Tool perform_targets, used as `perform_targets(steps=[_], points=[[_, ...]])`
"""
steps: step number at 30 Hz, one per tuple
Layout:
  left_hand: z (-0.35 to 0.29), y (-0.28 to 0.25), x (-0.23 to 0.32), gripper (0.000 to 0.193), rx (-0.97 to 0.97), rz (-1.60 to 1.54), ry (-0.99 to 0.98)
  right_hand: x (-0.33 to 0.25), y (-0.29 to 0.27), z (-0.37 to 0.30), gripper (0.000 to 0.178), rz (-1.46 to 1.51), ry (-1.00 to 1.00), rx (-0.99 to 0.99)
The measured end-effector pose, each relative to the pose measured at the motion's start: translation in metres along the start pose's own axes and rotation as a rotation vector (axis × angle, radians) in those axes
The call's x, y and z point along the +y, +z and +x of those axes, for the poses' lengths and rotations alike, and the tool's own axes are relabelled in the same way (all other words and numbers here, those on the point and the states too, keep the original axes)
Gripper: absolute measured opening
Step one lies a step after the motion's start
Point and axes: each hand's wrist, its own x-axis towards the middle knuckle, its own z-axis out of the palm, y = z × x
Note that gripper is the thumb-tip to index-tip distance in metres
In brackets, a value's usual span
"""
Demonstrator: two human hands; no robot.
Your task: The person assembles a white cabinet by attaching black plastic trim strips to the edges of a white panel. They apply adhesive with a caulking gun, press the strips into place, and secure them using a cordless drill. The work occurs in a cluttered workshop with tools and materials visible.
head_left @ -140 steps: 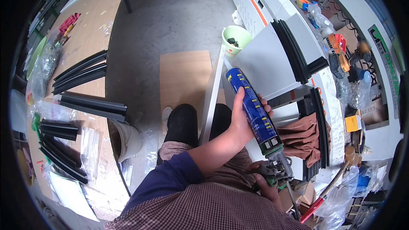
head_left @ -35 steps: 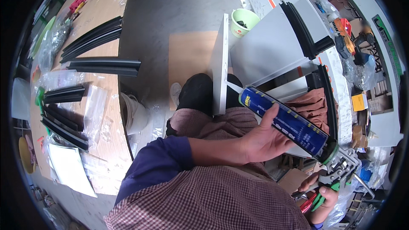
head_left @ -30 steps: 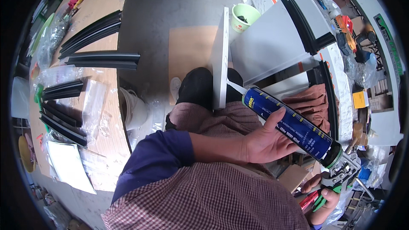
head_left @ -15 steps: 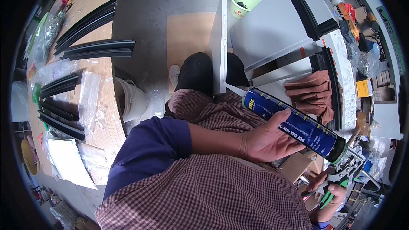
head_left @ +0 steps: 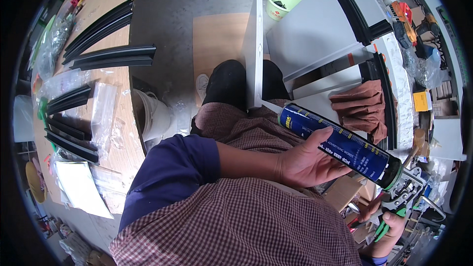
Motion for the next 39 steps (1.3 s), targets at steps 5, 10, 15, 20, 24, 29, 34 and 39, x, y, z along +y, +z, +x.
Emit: perform_targets(steps=[5, 10, 15, 20, 24, 29, 34, 39], points=[[-0.001, 0.002, 0.000, 0.070, -0.021, -0.019, -0.014, -0.012, 0.014, -0.003, 0.051, -0.057, -0.024, 0.047], [-0.006, 0.005, 0.002, 0.076, -0.011, -0.026, -0.009, -0.029, 0.028, -0.010, 0.066, -0.070, -0.037, 0.128], [-0.009, 0.010, 0.003, 0.079, -0.039, -0.043, 0.014, -0.052, 0.040, -0.013, 0.078, -0.056, 0.012, 0.168], [-0.011, 0.016, 0.005, 0.082, -0.053, -0.077, 0.025, -0.073, 0.056, -0.014, 0.067, -0.152, 0.034, 0.231], [-0.011, 0.022, 0.004, 0.084, -0.076, -0.059, 0.065, -0.080, 0.065, -0.013, 0.059, -0.309, -0.049, 0.183], [-0.012, 0.023, 0.004, 0.081, -0.100, -0.104, 0.059, -0.088, 0.067, -0.013, 0.063, -0.330, -0.074, 0.156], [-0.011, 0.037, 0.005, 0.078, -0.088, -0.117, 0.056, -0.079, 0.054, -0.023, 0.064, -0.247, -0.121, 0.157], [0.013, 0.098, 0.005, 0.068, -0.175, 0.193, 0.100, -0.063, 0.020, -0.024, 0.057, -0.116, -0.297, -0.024]])
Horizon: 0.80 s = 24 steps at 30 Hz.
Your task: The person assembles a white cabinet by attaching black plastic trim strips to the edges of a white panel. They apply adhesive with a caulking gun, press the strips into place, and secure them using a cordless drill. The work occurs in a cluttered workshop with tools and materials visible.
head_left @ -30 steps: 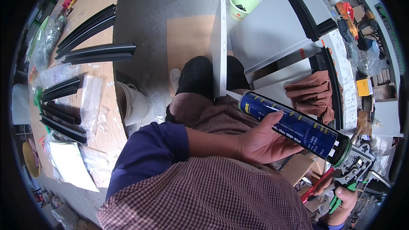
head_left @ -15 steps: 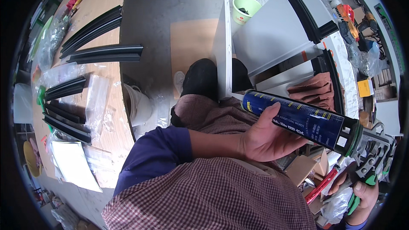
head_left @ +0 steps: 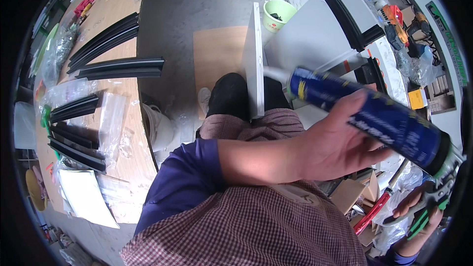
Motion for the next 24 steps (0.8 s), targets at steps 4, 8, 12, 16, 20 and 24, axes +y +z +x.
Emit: perform_targets(steps=[4, 8, 12, 16, 20, 24], points=[[0.024, 0.039, 0.016, 0.049, -0.255, 0.453, 0.013, 0.040, -0.006, 0.014, 0.055, 0.033, -0.176, -0.115], [0.047, 0.046, 0.027, 0.060, -0.115, 0.625, 0.096, 0.106, 0.000, 0.045, 0.076, 0.073, -0.161, -0.171], [0.074, 0.030, 0.021, 0.054, 0.075, 0.753, 0.002, 0.161, 0.008, 0.054, 0.050, 0.501, -0.202, 0.150], [0.098, -0.006, 0.017, 0.042, 0.347, 0.800, -0.066, 0.186, 0.011, 0.052, 0.050, 0.814, -0.019, 0.266], [0.114, -0.031, 0.008, 0.046, 0.465, 0.964, -0.272, 0.214, -0.021, 0.052, 0.046, 0.915, -0.033, 0.374], [0.091, -0.025, 0.016, 0.050, 0.401, 1.213, -0.323, 0.245, -0.070, 0.050, 0.037, 0.975, -0.081, 0.515]])
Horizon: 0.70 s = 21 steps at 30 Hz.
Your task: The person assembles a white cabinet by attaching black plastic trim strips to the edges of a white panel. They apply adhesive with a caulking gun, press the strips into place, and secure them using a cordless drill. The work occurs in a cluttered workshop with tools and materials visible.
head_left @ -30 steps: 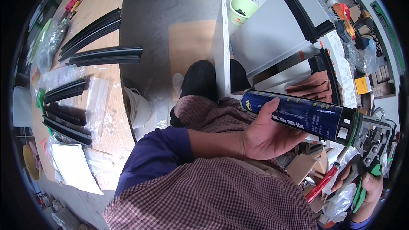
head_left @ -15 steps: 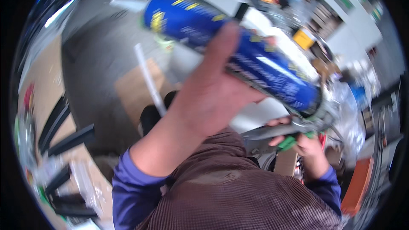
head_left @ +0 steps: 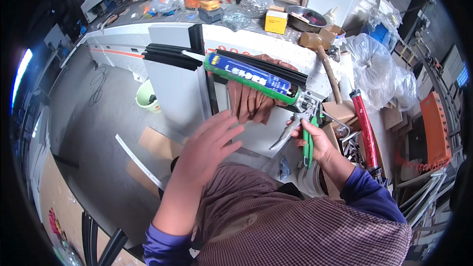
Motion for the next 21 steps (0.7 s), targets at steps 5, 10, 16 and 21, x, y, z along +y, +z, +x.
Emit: perform_targets(steps=[5, 10, 16, 21], points=[[-0.006, -0.026, 0.013, 0.049, 0.061, 0.050, -0.063, -0.013, -0.016, -0.005, 0.031, 0.126, -0.114, 0.018], [0.032, 0.001, -0.003, 0.061, -0.073, -0.074, 0.124, 0.007, 0.017, -0.017, 0.044, 0.073, -0.230, -0.174], [0.068, 0.016, -0.007, 0.053, 0.005, -0.424, 0.533, 0.031, 0.057, -0.013, 0.084, -0.076, -0.200, -0.502], [0.057, -0.005, -0.009, 0.043, 0.140, -0.483, 0.442, 0.033, 0.074, -0.017, 0.089, 0.249, -0.013, -0.535]])
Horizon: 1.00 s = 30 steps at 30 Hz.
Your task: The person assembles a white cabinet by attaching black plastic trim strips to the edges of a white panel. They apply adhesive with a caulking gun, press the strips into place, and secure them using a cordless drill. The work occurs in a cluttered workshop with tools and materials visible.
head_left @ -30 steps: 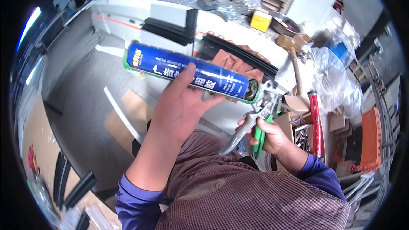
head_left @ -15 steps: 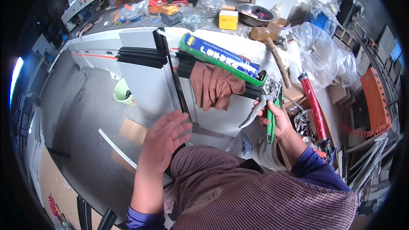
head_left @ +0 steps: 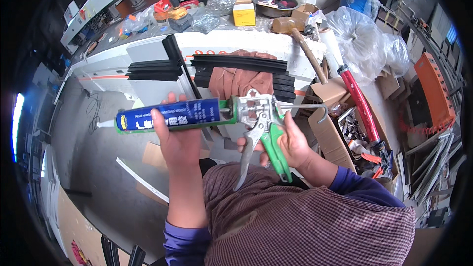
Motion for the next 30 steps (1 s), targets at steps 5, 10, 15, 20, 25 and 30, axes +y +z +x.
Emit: perform_targets(steps=[5, 10, 15, 20, 25, 30], points=[[-0.002, -0.008, 0.006, 0.039, -0.009, -0.053, -0.045, 0.009, -0.002, -0.010, 0.078, -0.050, 0.004, -0.078], [-0.005, -0.002, 0.014, 0.039, -0.071, 0.036, 0.056, -0.015, 0.019, -0.019, 0.064, -0.310, 0.134, 0.239], [-0.013, 0.011, 0.008, 0.043, -0.001, 0.136, 0.101, -0.033, 0.075, -0.026, 0.029, -2.116, -0.754, 0.339], [-0.042, 0.033, -0.038, 0.053, -0.089, 0.076, -0.085, -0.034, 0.089, 0.016, 0.073, -2.483, -0.313, 0.260], [-0.049, 0.036, -0.037, 0.063, -0.361, 0.444, -0.177, -0.082, 0.080, -0.006, 0.048, -2.284, -0.199, 0.463], [-0.037, 0.013, 0.038, 0.052, -0.166, 0.698, -0.091, -0.176, 0.039, -0.063, 0.053, -2.184, -0.207, 1.047]])
